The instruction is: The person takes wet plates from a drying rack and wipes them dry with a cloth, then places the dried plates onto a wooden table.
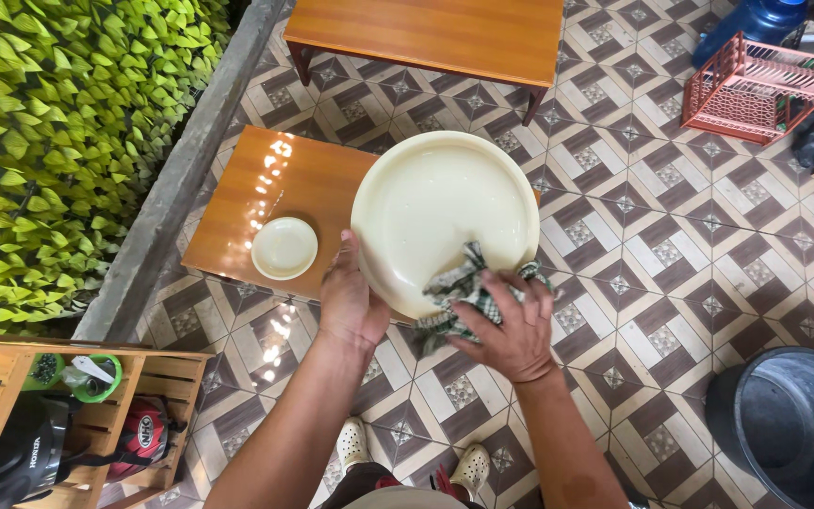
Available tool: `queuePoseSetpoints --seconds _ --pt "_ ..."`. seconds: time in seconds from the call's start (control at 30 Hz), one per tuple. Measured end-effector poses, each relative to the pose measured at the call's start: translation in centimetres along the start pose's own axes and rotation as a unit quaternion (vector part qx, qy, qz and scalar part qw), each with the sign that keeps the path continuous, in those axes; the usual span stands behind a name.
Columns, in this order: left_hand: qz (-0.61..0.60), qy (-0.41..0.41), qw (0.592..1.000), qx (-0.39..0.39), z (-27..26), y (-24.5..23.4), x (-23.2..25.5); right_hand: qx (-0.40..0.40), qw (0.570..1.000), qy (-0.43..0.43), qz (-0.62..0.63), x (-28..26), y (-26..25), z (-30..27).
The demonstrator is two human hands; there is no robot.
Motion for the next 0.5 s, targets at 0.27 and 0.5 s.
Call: queuePoseSetpoints --seconds 0.27,0.5 --pt "0.403 0.067 0.913 0.006 0.0 -0.6 0.2 -0.012 0.997 0.067 -0.036 3.3 -3.7 3.8" --pt "0.536 0.435 0.677 -0.256 -5.7 4.8 3.0 0.041 0.962 0.224 0.148 6.0 -4.5 4.0"
Point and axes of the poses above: each hand's wrist, its own z-axis towards the middle knuckle, its own y-axis out of the palm, x = y × z, the point moved 5 cm from there along z, towards the middle knuckle, and after that the axes turned 6 degrees about x, right-handed, at the moved point
